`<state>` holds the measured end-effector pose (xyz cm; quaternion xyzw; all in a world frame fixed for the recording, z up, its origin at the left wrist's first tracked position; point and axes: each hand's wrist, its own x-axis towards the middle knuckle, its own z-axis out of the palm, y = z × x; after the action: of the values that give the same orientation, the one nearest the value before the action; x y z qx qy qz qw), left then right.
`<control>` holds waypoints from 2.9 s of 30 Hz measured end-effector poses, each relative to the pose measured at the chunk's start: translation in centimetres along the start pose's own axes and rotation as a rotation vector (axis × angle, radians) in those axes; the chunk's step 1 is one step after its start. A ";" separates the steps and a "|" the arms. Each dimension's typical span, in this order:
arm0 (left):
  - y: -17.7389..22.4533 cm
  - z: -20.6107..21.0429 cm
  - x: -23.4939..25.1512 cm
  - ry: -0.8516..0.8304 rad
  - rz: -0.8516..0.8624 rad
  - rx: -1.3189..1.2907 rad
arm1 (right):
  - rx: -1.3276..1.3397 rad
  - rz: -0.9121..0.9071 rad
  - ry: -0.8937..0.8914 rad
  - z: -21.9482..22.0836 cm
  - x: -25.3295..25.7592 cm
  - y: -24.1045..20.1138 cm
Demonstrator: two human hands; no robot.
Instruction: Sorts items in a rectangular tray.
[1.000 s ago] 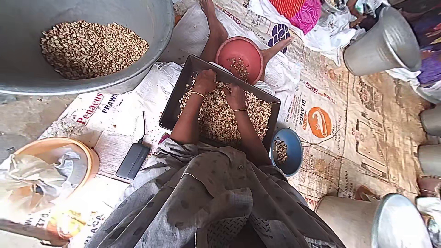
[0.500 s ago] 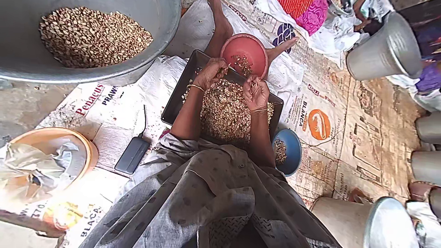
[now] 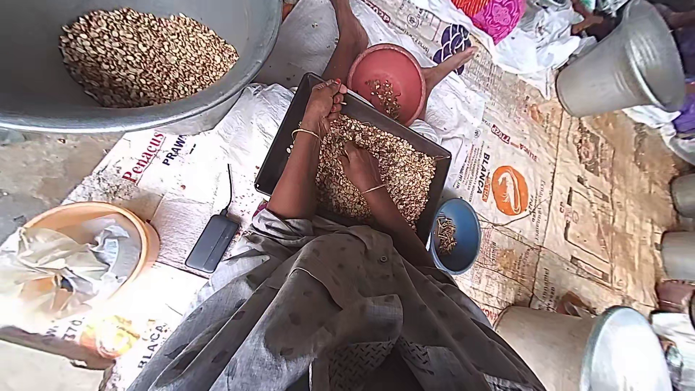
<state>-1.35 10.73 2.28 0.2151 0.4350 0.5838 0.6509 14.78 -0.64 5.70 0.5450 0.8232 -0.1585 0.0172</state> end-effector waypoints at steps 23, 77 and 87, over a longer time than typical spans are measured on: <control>0.1 0.2 -0.1 0.011 0.004 0.069 | 0.313 -0.024 0.191 1.9 4.3 2.6; -5.1 4.3 -0.7 -0.305 0.278 0.668 | 0.166 0.269 0.150 -1.0 5.8 11.0; -6.8 5.8 -1.2 -0.420 0.362 1.321 | 2.041 -0.443 0.314 -2.5 4.3 15.3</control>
<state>7.36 9.38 0.38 0.7409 0.5206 0.2435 0.3475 27.23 9.30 3.49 0.1530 0.3737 -0.7031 -0.5853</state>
